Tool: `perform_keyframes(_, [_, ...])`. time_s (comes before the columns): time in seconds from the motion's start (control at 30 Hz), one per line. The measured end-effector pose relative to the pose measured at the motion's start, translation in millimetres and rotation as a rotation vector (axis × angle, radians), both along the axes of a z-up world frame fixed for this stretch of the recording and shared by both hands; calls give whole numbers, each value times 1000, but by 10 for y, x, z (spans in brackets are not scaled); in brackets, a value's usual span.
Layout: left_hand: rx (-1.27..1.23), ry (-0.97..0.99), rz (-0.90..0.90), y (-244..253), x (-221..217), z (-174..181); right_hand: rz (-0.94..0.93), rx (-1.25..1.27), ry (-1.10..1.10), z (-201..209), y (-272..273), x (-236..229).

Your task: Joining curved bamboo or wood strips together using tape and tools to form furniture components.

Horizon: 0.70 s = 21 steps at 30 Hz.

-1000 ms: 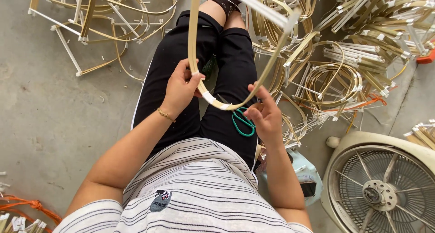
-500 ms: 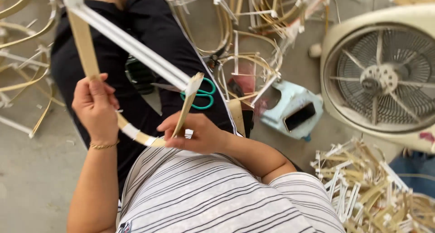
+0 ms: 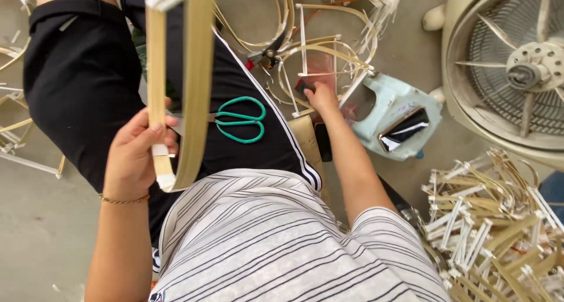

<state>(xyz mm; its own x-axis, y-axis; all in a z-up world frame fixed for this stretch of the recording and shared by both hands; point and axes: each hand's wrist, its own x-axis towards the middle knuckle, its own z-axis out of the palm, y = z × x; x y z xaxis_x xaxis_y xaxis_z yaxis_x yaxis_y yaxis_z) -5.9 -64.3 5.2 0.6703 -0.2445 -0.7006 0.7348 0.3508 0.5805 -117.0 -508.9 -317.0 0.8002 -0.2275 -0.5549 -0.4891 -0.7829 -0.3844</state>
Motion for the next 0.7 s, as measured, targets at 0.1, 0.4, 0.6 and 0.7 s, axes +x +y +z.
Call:
perform_keyframes(0.1, [16,28,-9,58,-161,-226,51,-166,41,6,174,73])
perform_keyframes(0.4, [-117,18,-47,-30,-225,-272,304,147,-516,554,76,219])
perform_keyframes(0.6, [-264,76,31,-122,-242,8,-326,1152,-347,2368,1208,1050])
perform_keyframes(0.7, [-261,93,62,-65,-372,-92,-145,1359,-153,2622,2053,1235])
